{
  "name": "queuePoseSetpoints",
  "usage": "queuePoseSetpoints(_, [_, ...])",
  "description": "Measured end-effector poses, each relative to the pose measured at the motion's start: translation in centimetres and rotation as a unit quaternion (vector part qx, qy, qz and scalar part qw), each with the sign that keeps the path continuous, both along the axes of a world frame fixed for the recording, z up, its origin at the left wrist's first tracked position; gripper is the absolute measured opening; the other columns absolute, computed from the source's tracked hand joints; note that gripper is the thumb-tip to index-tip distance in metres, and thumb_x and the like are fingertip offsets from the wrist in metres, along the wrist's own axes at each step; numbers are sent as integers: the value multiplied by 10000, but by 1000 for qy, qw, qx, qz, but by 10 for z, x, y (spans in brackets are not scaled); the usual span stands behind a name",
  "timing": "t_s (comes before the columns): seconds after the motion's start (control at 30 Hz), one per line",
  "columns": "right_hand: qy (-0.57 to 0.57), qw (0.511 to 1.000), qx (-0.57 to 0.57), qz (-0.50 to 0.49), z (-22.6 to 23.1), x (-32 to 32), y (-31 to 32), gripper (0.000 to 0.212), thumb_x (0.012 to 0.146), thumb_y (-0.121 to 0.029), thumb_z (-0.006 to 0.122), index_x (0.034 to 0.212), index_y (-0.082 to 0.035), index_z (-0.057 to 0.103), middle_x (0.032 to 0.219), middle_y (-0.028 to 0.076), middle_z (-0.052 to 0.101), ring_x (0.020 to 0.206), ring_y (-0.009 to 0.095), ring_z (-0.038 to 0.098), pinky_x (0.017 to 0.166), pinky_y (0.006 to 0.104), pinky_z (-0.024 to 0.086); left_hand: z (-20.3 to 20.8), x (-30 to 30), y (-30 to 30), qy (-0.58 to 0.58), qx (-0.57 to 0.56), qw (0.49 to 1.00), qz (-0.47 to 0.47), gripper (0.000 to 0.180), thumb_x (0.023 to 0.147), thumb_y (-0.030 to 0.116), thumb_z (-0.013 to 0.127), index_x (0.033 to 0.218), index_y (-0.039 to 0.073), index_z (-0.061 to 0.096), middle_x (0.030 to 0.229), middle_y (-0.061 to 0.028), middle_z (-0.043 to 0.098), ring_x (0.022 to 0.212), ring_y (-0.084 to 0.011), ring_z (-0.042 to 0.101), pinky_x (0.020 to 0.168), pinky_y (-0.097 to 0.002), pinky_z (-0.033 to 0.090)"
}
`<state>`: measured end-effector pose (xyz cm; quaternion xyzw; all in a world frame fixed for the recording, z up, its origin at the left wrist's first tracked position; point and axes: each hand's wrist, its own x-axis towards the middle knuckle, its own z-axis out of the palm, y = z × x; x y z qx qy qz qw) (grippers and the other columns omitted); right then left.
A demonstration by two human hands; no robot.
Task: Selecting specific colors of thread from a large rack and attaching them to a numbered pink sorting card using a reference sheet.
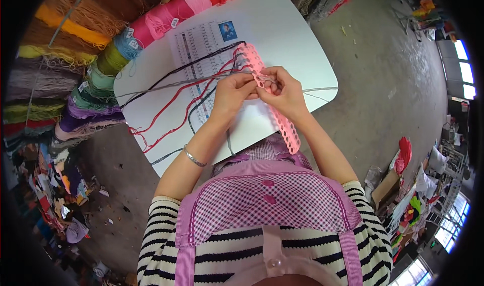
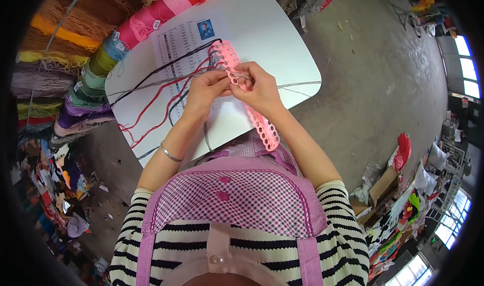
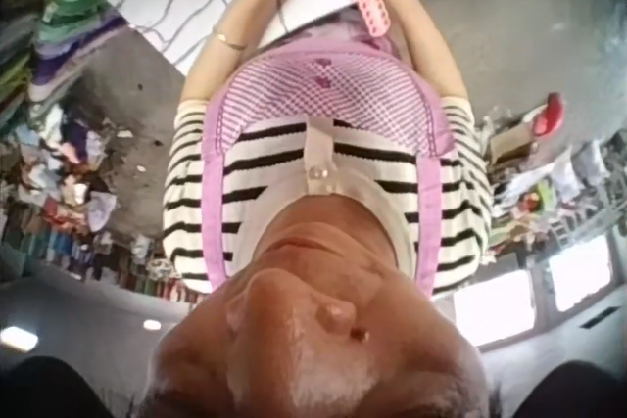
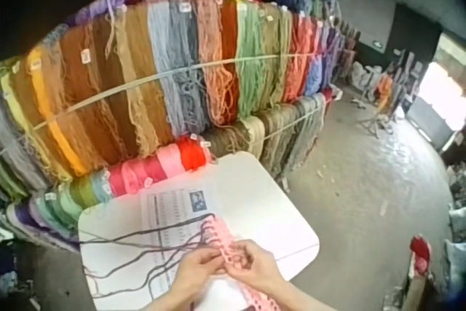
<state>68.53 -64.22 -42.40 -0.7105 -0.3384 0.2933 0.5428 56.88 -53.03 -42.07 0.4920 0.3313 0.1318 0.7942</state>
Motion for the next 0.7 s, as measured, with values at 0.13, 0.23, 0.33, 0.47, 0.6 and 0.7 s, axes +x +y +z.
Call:
queuePoseSetpoints(0.13, [0, 1000, -12, 16, 1, 1, -4, 297, 738, -91, 724, 1004, 0, 626, 794, -2, 589, 622, 28, 443, 567, 183, 403, 0, 0, -1, -5, 0, 1000, -11, 212, 888, 63, 615, 1050, -73, 625, 979, -138, 672, 844, -175, 669, 774, -270, 563])
queuePoseSetpoints(0.23, [-20, 1000, 12, 16, 0, 1, -5, 268, 740, -84, 726, 982, -4, 643, 814, 7, 588, 619, 32, 451, 567, 185, 408, 0, 0, -2, 0, 12, 1000, -9, 204, 888, 66, 617, 1043, -66, 632, 968, -132, 676, 837, -171, 671, 754, -262, 565])
queuePoseSetpoints(0.33, [-33, 999, 20, 17, 0, 0, -5, 250, 738, -76, 727, 966, -8, 651, 820, 12, 579, 621, 32, 454, 566, 184, 409, -2, -1, -3, 10, 27, 1000, -2, 186, 891, 64, 612, 1030, -56, 641, 944, -120, 681, 801, -160, 674, 716, -250, 566])
queuePoseSetpoints(0.47, [-35, 999, 15, 23, 2, 0, -5, 259, 733, -66, 729, 972, -7, 649, 803, 0, 568, 620, 29, 451, 564, 180, 406, 0, 0, -5, 22, 46, 999, 4, 178, 888, 72, 617, 1017, -46, 650, 905, -107, 686, 767, -141, 674, 687, -239, 562])
queuePoseSetpoints(0.6, [-5, 1000, -3, 13, 5, 0, -6, 269, 729, -62, 729, 978, -3, 645, 764, -17, 558, 612, 24, 439, 561, 175, 399, -2, 0, -6, 31, 75, 997, 6, 175, 880, 94, 633, 996, -33, 662, 856, -89, 689, 736, -129, 671, 665, -235, 556])
queuePoseSetpoints(0.7, [4, 1000, 12, 4, 2, 0, -6, 282, 727, -63, 731, 987, -1, 643, 745, -23, 557, 607, 22, 432, 558, 174, 394, -1, -7, 0, 32, 53, 998, 3, 165, 873, 96, 640, 983, -24, 669, 856, -87, 689, 731, -128, 666, 673, -242, 554])
